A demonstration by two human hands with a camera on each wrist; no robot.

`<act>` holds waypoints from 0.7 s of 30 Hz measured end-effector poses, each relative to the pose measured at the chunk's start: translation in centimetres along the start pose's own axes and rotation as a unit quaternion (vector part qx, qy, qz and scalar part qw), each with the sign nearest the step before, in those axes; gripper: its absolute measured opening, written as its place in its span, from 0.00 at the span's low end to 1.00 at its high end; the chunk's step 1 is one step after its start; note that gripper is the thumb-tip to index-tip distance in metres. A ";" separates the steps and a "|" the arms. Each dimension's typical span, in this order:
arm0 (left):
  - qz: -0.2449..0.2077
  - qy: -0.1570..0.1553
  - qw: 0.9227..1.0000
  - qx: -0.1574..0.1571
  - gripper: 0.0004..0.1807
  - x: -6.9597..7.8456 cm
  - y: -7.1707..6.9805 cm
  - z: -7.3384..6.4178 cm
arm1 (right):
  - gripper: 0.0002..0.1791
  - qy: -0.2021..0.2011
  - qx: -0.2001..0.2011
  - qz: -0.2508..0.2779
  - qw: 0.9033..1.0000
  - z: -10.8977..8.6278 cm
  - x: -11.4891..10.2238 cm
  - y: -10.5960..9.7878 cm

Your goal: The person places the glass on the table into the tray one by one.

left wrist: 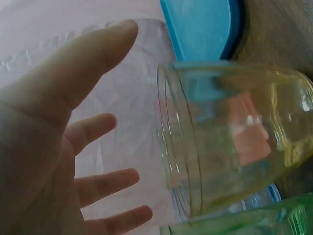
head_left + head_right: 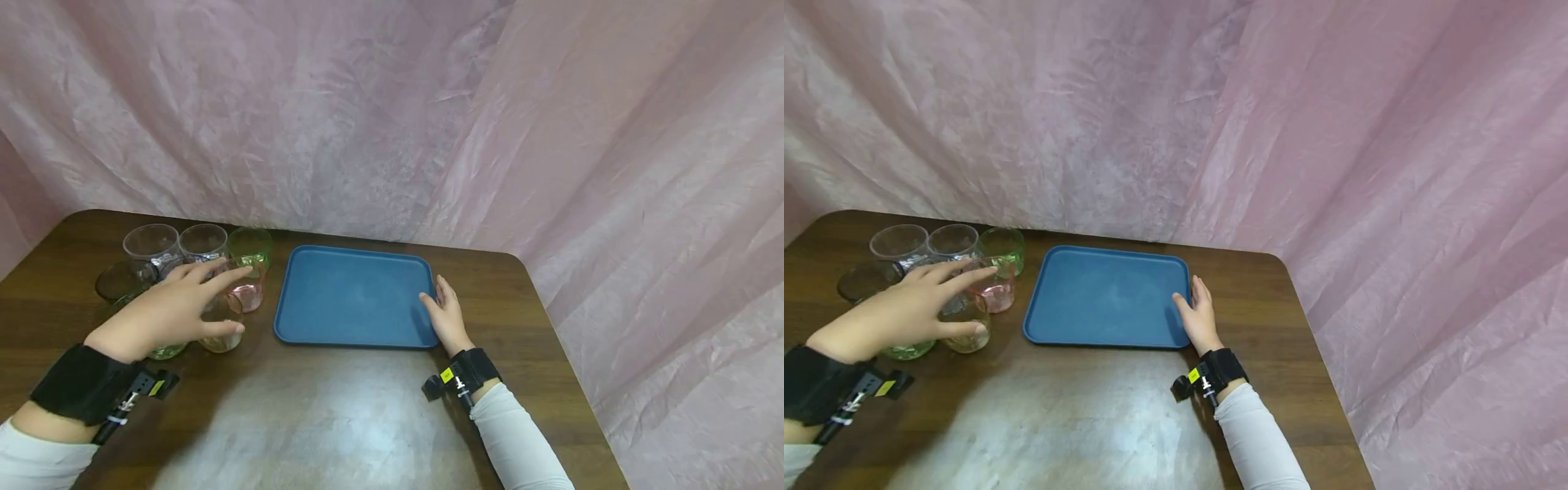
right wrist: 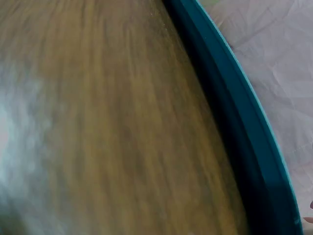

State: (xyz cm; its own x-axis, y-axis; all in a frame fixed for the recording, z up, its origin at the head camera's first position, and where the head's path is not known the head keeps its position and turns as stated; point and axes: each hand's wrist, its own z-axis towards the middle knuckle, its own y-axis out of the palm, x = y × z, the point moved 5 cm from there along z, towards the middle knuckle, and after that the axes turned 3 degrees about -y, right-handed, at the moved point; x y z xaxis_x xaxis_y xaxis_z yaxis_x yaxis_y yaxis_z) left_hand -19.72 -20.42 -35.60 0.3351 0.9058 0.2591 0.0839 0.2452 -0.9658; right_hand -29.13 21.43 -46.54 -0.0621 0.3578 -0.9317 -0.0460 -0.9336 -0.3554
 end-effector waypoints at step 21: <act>-0.007 0.037 0.999 0.011 0.40 0.9 1.4 -0.9 | 0.25 0.007 0.025 -0.007 1.000 0.2 0.8 -0.3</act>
State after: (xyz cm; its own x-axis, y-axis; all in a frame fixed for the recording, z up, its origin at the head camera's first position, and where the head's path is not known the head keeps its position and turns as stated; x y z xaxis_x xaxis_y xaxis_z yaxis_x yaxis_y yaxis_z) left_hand -18.50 -19.61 -36.70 0.4032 0.8744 0.2701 0.0681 0.2657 -0.9617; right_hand -29.41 22.05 -47.18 -0.0470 0.3696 -0.9280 -0.0972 -0.9263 -0.3640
